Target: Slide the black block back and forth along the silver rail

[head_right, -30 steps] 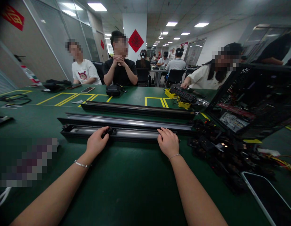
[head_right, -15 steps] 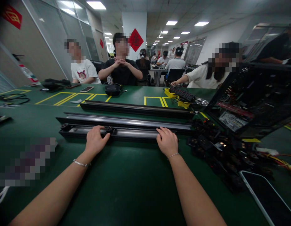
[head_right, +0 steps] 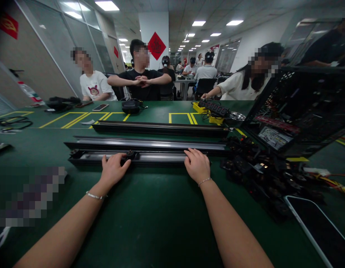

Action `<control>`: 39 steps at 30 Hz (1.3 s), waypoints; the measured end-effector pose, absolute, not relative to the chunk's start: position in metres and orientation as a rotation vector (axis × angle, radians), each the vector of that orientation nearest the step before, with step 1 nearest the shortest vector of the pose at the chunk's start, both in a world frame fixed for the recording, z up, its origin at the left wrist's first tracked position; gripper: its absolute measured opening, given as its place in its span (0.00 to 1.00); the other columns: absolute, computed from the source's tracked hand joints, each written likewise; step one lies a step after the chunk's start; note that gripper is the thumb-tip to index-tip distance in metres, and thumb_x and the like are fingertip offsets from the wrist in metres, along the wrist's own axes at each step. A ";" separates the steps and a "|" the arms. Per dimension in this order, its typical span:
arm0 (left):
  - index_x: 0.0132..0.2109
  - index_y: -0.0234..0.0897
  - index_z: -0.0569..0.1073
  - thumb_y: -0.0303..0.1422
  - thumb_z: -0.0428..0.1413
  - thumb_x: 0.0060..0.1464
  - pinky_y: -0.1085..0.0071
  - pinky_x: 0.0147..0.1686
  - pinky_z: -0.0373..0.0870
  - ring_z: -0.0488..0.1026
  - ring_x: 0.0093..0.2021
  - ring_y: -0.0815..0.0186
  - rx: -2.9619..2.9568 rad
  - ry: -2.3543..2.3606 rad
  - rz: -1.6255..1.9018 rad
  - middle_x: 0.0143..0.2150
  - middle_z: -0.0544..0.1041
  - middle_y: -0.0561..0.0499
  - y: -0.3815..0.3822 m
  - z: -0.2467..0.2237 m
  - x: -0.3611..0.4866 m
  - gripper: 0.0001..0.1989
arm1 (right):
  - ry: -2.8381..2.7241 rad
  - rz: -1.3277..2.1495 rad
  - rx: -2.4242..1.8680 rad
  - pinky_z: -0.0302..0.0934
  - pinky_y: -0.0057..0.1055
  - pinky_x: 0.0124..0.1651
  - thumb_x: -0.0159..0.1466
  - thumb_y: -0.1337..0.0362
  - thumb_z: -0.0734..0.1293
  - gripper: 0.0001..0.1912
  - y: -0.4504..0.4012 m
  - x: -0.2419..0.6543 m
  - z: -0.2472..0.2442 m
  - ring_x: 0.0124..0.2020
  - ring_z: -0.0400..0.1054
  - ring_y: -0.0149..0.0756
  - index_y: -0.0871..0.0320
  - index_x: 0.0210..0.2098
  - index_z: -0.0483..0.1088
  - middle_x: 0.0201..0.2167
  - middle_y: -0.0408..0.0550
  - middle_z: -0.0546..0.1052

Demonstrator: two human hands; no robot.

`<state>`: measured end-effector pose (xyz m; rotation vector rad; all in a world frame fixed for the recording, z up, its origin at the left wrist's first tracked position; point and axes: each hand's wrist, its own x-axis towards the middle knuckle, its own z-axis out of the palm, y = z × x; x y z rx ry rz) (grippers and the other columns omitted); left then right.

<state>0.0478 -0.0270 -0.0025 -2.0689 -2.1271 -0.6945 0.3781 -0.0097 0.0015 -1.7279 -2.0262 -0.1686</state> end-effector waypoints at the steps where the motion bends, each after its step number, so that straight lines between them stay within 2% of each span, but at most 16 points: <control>1: 0.45 0.38 0.69 0.44 0.47 0.54 0.44 0.59 0.40 0.69 0.50 0.56 -2.068 -2.125 -0.695 0.45 0.76 0.44 -0.027 -0.002 0.048 0.18 | -2.028 -0.172 -1.730 0.54 0.41 0.54 0.62 0.62 0.55 0.20 -0.009 0.378 0.001 0.55 0.60 0.40 0.52 0.50 0.69 0.54 0.45 0.70; 11: 0.48 0.40 0.68 0.43 0.46 0.55 0.45 0.61 0.38 0.68 0.51 0.58 -2.237 -1.981 -0.650 0.48 0.75 0.47 -0.034 0.004 0.058 0.18 | -2.028 -0.206 -1.712 0.55 0.41 0.54 0.62 0.62 0.55 0.20 -0.009 0.378 0.000 0.55 0.61 0.40 0.53 0.49 0.70 0.54 0.45 0.70; 20: 0.51 0.39 0.67 0.42 0.45 0.56 0.45 0.61 0.39 0.68 0.51 0.58 -2.246 -1.945 -0.621 0.49 0.75 0.46 -0.034 0.002 0.058 0.19 | -2.026 -0.195 -1.713 0.55 0.42 0.54 0.62 0.62 0.55 0.19 -0.009 0.378 0.001 0.55 0.61 0.41 0.52 0.49 0.70 0.53 0.46 0.71; 33: 0.56 0.44 0.63 0.41 0.47 0.55 0.44 0.60 0.38 0.67 0.51 0.58 -2.332 -1.862 -0.478 0.48 0.74 0.49 -0.037 0.005 0.061 0.21 | -2.026 -0.209 -1.706 0.55 0.42 0.54 0.62 0.62 0.55 0.19 -0.008 0.379 -0.001 0.55 0.61 0.41 0.52 0.49 0.70 0.53 0.46 0.70; 39: 0.57 0.45 0.62 0.42 0.48 0.54 0.40 0.59 0.39 0.68 0.50 0.55 -2.320 -1.852 -0.432 0.46 0.75 0.48 -0.038 0.006 0.064 0.23 | -2.030 -0.213 -1.700 0.56 0.42 0.53 0.61 0.62 0.56 0.20 -0.008 0.379 -0.002 0.54 0.61 0.41 0.52 0.49 0.70 0.53 0.46 0.71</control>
